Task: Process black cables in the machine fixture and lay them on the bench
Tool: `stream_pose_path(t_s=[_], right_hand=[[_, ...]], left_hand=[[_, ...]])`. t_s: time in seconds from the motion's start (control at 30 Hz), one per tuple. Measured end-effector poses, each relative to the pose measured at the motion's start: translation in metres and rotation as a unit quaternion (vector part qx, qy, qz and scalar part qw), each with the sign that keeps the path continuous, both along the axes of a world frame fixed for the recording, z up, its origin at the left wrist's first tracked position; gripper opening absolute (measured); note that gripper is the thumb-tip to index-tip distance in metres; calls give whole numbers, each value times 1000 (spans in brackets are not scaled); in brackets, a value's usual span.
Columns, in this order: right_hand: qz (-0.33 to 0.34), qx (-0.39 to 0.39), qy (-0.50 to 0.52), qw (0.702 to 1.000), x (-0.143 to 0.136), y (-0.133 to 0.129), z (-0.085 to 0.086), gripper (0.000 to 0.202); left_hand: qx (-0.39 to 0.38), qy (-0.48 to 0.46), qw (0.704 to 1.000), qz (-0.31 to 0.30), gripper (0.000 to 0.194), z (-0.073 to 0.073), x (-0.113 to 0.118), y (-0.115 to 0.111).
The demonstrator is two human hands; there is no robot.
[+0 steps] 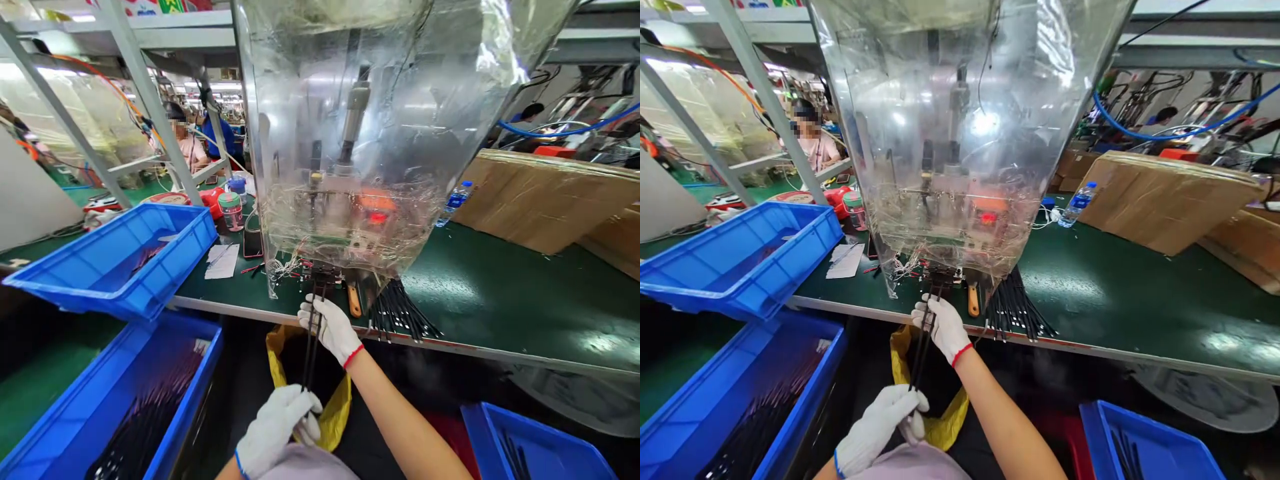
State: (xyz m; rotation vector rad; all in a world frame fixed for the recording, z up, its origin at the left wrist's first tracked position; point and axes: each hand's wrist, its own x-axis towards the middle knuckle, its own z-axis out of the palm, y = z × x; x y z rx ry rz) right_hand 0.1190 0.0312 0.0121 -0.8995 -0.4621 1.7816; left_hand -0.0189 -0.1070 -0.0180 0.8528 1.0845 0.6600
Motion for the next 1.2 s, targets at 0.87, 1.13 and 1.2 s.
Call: stream_pose_path(t_s=[0.87, 1.13, 1.2], right_hand=[[23, -25, -71, 997, 5, 19, 3, 32], [10, -49, -90, 995, 3, 22, 5, 33], [13, -43, -87, 995, 3, 24, 3, 32]], left_hand=[[-13, 2, 995, 102, 49, -20, -2, 38], [-20, 11, 992, 125, 45, -37, -13, 35], [-20, 8, 992, 125, 47, -39, -13, 38]])
